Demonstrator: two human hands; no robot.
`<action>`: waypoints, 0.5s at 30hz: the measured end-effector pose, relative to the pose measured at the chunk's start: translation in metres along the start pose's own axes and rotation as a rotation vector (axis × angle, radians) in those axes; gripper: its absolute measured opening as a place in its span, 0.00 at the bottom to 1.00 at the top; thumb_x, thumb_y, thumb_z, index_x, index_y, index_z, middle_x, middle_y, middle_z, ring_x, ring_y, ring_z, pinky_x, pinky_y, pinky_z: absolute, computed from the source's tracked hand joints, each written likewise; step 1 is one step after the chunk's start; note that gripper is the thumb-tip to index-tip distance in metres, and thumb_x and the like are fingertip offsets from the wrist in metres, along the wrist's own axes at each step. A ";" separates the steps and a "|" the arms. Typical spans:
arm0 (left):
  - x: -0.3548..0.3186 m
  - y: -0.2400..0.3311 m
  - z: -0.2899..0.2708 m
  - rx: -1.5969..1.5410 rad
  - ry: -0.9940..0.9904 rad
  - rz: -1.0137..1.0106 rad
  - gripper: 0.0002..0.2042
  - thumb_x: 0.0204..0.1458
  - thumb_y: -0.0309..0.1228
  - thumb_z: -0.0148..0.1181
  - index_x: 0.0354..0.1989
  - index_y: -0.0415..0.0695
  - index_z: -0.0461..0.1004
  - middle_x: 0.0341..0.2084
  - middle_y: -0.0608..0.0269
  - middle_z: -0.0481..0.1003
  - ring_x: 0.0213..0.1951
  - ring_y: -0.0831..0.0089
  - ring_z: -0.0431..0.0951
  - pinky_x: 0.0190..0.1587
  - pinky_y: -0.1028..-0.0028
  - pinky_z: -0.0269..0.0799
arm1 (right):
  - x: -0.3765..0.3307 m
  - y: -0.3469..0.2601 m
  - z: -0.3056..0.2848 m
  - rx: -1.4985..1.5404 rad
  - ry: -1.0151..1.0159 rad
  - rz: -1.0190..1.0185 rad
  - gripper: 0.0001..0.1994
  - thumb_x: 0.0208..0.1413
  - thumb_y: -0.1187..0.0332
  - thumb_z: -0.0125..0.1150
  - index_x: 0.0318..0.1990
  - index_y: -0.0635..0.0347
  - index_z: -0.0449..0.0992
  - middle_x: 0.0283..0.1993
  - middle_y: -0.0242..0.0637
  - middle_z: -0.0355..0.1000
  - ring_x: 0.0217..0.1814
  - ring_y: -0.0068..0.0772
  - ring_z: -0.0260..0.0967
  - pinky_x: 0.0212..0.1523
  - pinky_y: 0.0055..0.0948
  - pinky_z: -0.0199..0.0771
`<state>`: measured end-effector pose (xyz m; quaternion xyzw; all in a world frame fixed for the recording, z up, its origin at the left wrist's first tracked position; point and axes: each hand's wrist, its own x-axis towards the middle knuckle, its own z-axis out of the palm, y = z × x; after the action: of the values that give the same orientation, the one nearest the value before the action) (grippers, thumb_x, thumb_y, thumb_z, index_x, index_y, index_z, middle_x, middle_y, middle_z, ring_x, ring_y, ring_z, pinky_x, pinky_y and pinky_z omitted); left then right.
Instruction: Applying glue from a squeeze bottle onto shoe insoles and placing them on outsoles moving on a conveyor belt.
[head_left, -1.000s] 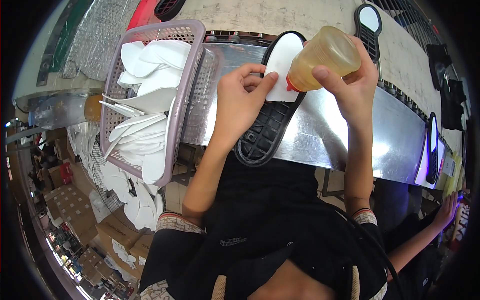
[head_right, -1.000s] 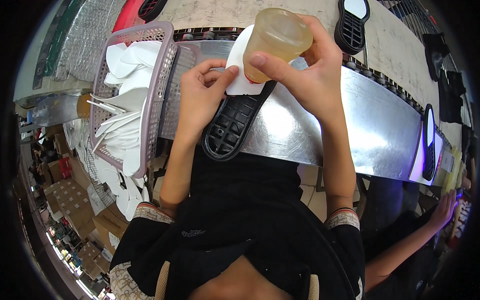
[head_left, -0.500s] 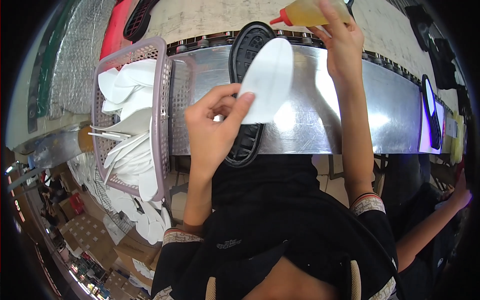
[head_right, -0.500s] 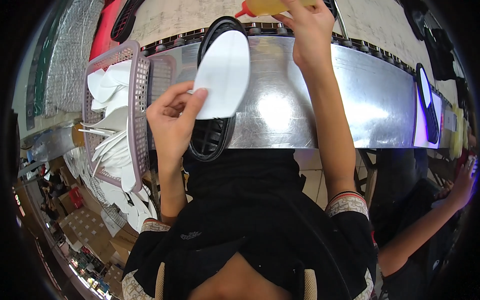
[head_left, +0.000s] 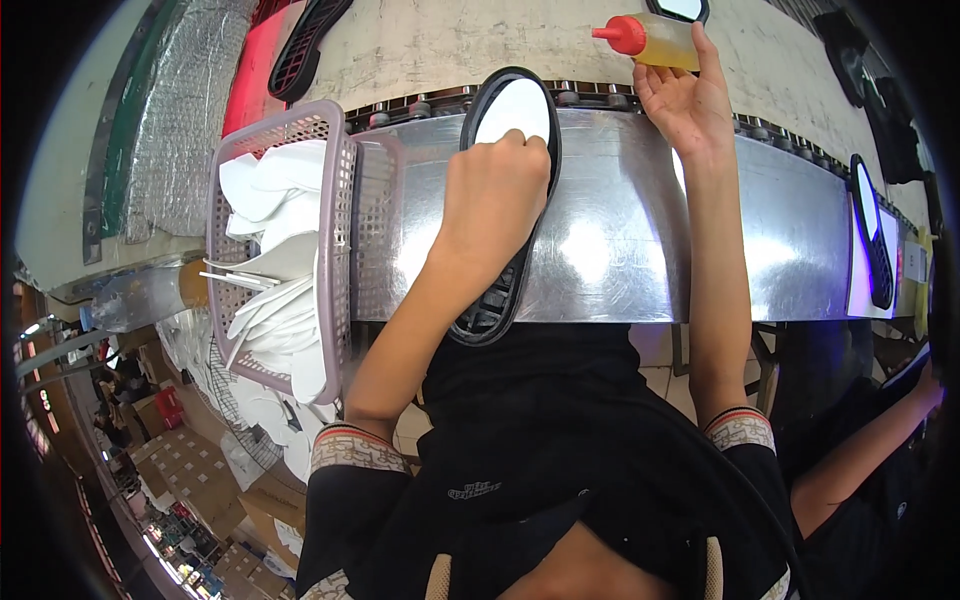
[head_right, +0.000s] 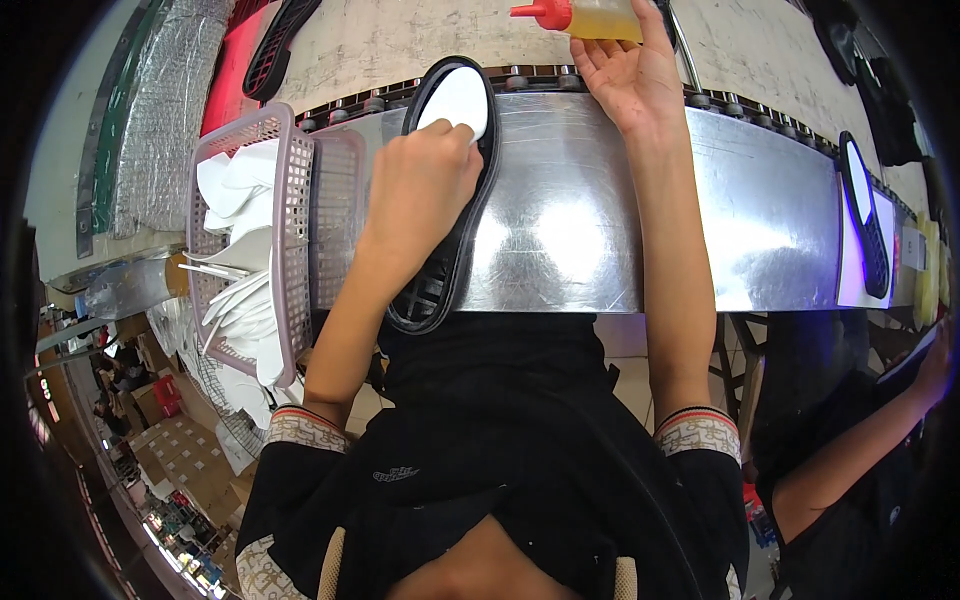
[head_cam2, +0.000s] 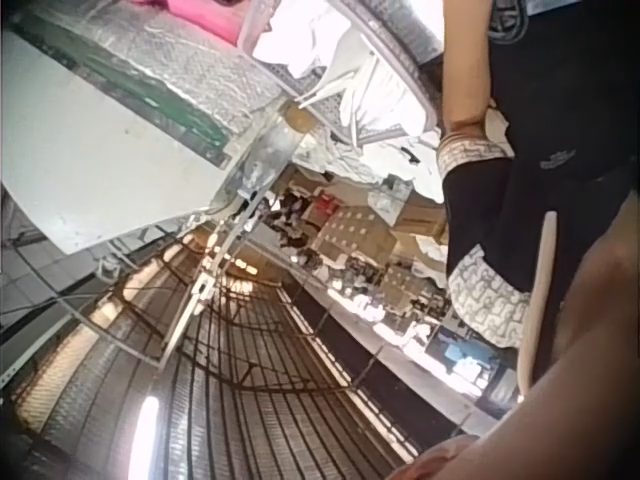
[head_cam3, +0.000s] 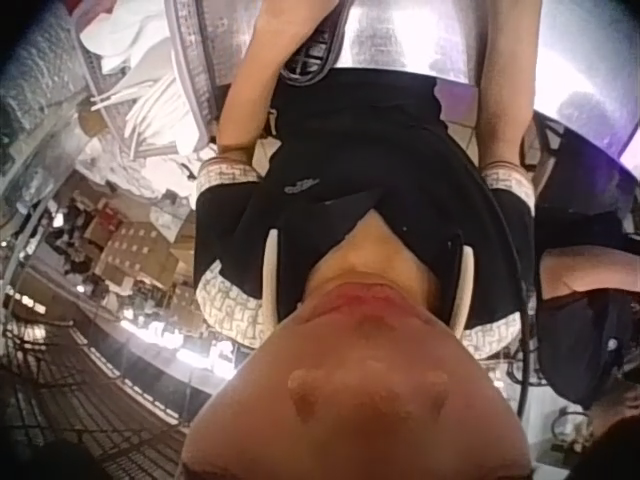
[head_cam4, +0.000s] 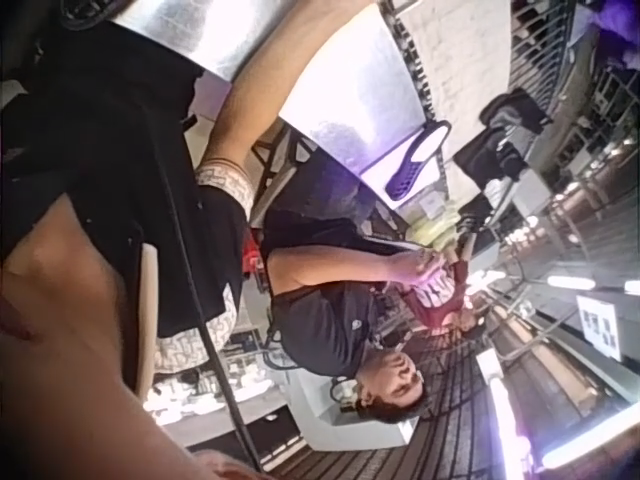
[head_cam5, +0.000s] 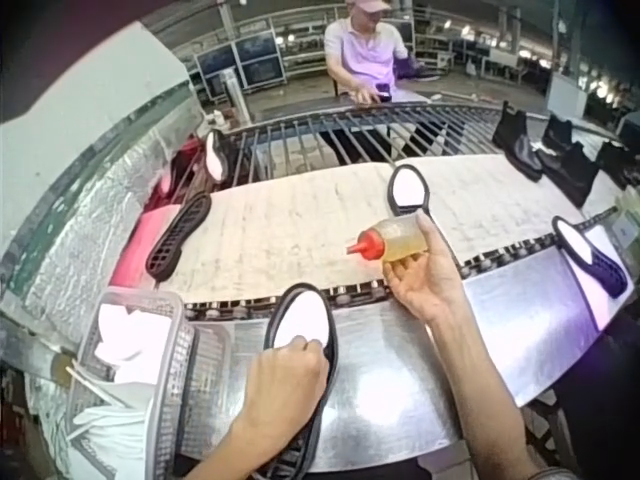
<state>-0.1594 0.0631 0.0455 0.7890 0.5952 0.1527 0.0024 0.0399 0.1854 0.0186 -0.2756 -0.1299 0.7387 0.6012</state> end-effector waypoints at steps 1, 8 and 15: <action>-0.001 -0.002 0.004 0.005 -0.002 -0.002 0.05 0.44 0.28 0.58 0.23 0.38 0.74 0.20 0.54 0.72 0.23 0.56 0.75 0.26 0.63 0.71 | -0.001 -0.001 -0.001 -0.005 -0.008 -0.017 0.34 0.48 0.57 0.67 0.55 0.66 0.56 0.51 0.40 0.60 0.55 0.34 0.62 0.52 0.30 0.70; -0.002 -0.024 -0.022 -0.256 -0.137 -0.093 0.15 0.41 0.36 0.64 0.36 0.42 0.78 0.25 0.58 0.74 0.30 0.61 0.75 0.34 0.65 0.69 | 0.001 -0.014 -0.003 0.068 0.031 -0.038 0.34 0.48 0.56 0.65 0.55 0.66 0.55 0.51 0.42 0.59 0.53 0.38 0.62 0.48 0.28 0.71; -0.009 -0.045 -0.026 -0.146 -0.058 0.149 0.19 0.38 0.43 0.67 0.36 0.44 0.78 0.32 0.61 0.75 0.37 0.64 0.73 0.42 0.66 0.65 | 0.009 -0.018 -0.013 0.106 0.026 -0.012 0.34 0.48 0.56 0.66 0.56 0.66 0.54 0.52 0.43 0.59 0.52 0.39 0.62 0.46 0.28 0.70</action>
<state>-0.2098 0.0630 0.0594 0.8327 0.5219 0.1726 0.0660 0.0613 0.1962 0.0150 -0.2523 -0.0842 0.7373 0.6210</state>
